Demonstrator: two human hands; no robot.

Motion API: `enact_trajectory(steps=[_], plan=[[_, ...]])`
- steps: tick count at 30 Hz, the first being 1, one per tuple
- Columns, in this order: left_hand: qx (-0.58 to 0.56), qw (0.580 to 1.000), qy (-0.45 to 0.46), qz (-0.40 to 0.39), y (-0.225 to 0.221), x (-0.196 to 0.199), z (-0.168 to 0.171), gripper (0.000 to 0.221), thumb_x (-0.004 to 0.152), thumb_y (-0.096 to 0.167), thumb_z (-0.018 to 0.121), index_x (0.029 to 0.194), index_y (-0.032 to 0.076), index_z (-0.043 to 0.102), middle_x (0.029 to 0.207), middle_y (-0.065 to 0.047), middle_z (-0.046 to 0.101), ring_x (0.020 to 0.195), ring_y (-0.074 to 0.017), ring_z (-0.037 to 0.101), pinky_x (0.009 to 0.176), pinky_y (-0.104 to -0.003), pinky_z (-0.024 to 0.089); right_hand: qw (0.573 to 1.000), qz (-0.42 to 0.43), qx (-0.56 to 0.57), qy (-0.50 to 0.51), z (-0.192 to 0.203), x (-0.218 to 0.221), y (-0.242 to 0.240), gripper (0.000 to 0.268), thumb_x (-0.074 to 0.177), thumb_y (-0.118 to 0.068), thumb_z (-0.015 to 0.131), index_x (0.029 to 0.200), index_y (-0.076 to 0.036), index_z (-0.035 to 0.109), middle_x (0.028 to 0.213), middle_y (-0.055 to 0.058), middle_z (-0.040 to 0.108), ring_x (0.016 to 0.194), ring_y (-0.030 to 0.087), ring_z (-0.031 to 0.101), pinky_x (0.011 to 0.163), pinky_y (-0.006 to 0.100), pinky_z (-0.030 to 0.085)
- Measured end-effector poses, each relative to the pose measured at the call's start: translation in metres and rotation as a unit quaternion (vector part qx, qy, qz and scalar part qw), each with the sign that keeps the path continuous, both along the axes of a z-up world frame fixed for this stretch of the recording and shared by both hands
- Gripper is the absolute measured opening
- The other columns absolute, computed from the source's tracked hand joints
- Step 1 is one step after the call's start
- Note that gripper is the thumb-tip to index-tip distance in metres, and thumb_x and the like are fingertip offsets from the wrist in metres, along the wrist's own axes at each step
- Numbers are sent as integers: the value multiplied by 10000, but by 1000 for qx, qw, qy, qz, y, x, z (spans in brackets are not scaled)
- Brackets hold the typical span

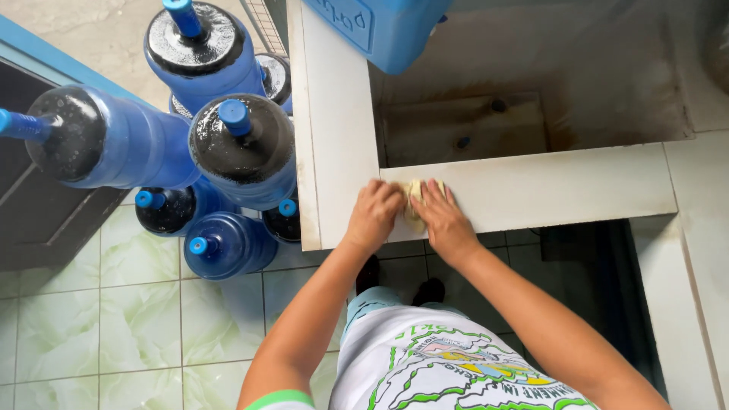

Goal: Cleaning a white countertop and adjacent ledge using a cloth cloth.

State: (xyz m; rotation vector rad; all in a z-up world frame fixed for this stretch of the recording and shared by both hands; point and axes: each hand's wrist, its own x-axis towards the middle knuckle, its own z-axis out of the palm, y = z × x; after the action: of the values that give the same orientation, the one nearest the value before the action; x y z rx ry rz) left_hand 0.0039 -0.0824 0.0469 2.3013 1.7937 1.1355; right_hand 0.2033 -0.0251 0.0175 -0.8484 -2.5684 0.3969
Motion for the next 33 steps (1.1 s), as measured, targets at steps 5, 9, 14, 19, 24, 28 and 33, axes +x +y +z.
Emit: enact_trajectory(steps=[5, 9, 14, 19, 24, 28, 33], plan=[[8, 998, -2, 61, 40, -8, -6, 146, 798, 28, 704, 916, 106, 666, 1104, -36, 662, 1055, -295, 589, 865, -418, 483, 999, -28, -6, 24, -1, -29, 31, 502, 906, 33, 576, 1396, -65, 627, 1528, 209, 520, 1483, 363, 399, 1212, 517, 307], [25, 994, -18, 106, 18, -3, 2, 172, 810, -4, 700, 948, 97, 684, 1110, -29, 662, 1056, -294, 585, 892, -401, 500, 996, -42, -8, 79, 2, -26, 15, 468, 932, 32, 575, 1369, -112, 659, 1463, 186, 591, 1463, 335, 453, 1220, 502, 335], [-16, 995, -22, 94, -71, 3, 24, 229, 765, -45, 700, 956, 83, 699, 1087, -27, 662, 1040, -290, 592, 889, -409, 505, 998, 14, -7, 59, 23, -10, -44, 556, 859, 76, 574, 1362, -140, 671, 1411, 185, 628, 1432, 321, 503, 1220, 484, 362], [-38, 991, -26, 124, -105, -2, 33, 251, 745, -30, 719, 968, 86, 708, 1081, -33, 657, 1028, -293, 588, 886, -406, 505, 994, 97, -8, 47, 20, -23, -68, 578, 807, 59, 591, 1356, -113, 650, 1422, 183, 611, 1435, 315, 485, 1232, 509, 321], [-12, 990, -17, 141, -76, -27, 27, 227, 760, -25, 713, 955, 90, 693, 1058, -51, 640, 1042, -302, 585, 893, -417, 495, 993, 113, -3, 14, 12, -55, -45, 514, 867, 9, 613, 1376, -68, 611, 1522, 190, 523, 1500, 318, 391, 1252, 575, 214], [11, 988, -17, 154, -25, -61, 10, 151, 788, 1, 714, 894, 97, 666, 1039, -45, 637, 1048, -300, 585, 881, -419, 489, 994, 112, -5, -10, 5, -88, 1, 530, 880, -5, 616, 1406, -63, 595, 1563, 197, 465, 1517, 327, 349, 1247, 589, 186], [48, 987, 11, 152, 52, -111, -3, 94, 828, 50, 706, 861, 119, 650, 1033, -31, 636, 1032, -291, 571, 859, -418, 477, 997, 64, -25, -19, 2, -136, 69, 531, 949, -46, 584, 1465, -170, 571, 1635, 138, 396, 1541, 313, 301, 1242, 607, 128]])
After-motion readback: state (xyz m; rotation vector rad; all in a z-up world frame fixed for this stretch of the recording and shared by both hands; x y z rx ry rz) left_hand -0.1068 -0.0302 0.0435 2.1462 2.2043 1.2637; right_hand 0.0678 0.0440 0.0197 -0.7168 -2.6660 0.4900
